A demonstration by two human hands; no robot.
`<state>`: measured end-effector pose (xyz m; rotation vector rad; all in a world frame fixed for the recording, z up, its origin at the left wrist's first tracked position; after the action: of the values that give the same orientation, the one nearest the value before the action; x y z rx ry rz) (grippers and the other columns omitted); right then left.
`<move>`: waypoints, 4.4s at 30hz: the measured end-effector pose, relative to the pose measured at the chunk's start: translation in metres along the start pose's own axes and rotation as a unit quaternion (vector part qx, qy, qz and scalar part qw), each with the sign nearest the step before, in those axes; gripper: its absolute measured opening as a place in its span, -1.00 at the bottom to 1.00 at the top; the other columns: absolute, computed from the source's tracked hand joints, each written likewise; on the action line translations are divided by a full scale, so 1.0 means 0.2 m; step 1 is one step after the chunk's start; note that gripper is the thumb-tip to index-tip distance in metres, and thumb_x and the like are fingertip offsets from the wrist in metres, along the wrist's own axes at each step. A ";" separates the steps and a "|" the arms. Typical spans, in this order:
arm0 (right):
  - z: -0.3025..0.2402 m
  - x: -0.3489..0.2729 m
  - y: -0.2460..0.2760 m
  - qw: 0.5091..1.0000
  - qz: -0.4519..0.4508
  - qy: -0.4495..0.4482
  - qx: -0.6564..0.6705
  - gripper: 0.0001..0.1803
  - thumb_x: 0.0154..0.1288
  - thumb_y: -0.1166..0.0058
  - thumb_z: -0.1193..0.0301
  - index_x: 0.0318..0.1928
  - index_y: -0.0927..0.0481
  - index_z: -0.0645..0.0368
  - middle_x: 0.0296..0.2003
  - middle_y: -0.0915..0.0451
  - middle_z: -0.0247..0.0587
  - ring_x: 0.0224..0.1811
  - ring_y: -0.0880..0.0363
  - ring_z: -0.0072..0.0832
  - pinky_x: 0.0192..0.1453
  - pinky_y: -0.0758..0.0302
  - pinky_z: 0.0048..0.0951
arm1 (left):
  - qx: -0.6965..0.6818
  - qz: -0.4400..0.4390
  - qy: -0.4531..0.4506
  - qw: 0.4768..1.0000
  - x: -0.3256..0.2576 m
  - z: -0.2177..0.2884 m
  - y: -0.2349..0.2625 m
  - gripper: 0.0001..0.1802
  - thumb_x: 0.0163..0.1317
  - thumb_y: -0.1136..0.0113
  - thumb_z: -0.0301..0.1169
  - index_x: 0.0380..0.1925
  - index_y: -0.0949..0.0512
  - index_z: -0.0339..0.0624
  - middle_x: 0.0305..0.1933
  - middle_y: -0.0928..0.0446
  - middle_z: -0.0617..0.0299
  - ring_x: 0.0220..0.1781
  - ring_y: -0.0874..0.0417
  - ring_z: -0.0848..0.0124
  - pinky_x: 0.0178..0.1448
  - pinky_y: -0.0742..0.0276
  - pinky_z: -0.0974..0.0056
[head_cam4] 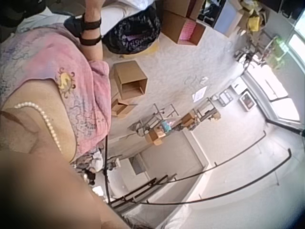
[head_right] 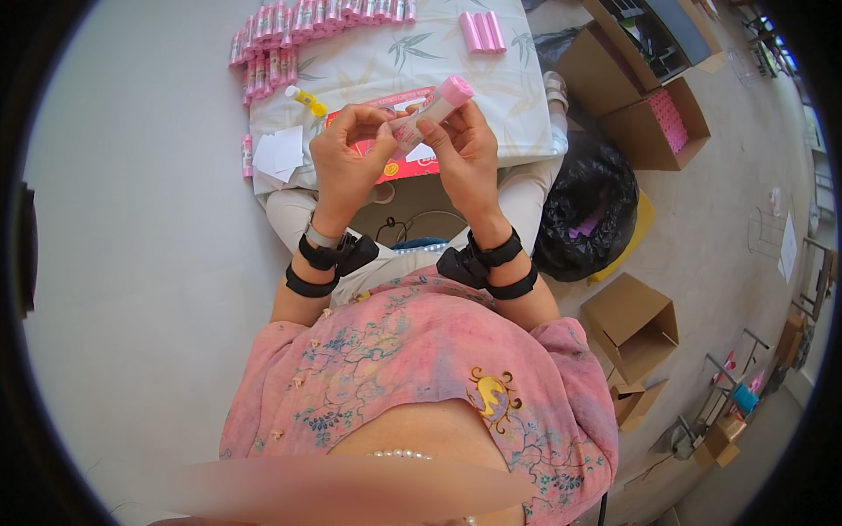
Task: Applying labels to small cosmetic tubes and placing them into a box.
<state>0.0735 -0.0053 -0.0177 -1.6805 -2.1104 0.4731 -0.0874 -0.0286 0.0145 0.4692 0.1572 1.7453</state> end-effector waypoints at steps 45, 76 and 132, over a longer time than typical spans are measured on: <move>-0.03 -0.01 0.03 0.998 0.033 0.035 -0.050 -0.65 0.56 -0.06 0.51 0.27 -0.43 0.33 0.00 -0.65 -0.14 -0.05 -0.67 -0.49 0.01 -0.59 -0.50 | -0.563 -0.032 0.282 0.776 -0.06 -0.05 -0.24 -0.65 0.43 -0.22 -0.41 0.13 -0.44 -0.30 0.10 -0.58 0.07 0.18 -0.67 0.30 0.27 -0.71 0.08; 0.02 0.04 -0.01 0.981 0.170 0.009 0.090 -0.72 0.59 0.12 0.36 -0.05 -0.56 0.34 -0.05 -0.76 0.14 -0.19 -0.75 -0.49 -0.15 -0.66 -0.52 | -0.515 0.050 0.212 0.829 -0.11 -0.07 -0.38 -0.82 0.44 -0.23 -0.45 -0.05 -0.54 -0.29 0.00 -0.66 0.03 0.04 -0.74 0.28 0.17 -0.74 0.17; -0.02 0.05 -0.02 0.943 0.020 0.012 0.332 -0.47 0.39 0.10 0.50 0.34 -0.23 0.30 -0.14 -0.51 -0.16 0.21 -0.52 -0.17 0.46 -0.41 -0.16 | -0.486 0.078 0.128 0.861 -0.15 0.07 -0.32 -0.85 0.52 -0.04 -0.50 -0.01 -0.54 -0.27 0.07 -0.59 0.11 0.08 -0.72 0.28 0.13 -0.75 0.20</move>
<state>0.0707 0.0040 -0.0120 -1.3137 -1.6260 1.0336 -0.0191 -0.0444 -0.0017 -0.5080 -0.5800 1.7901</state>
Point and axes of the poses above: each hand's wrist, its own x-axis towards the middle knuckle, its own y-axis out of the back of the hand, z = x × y, the point moved 3 cm from there along x, towards the middle knuckle
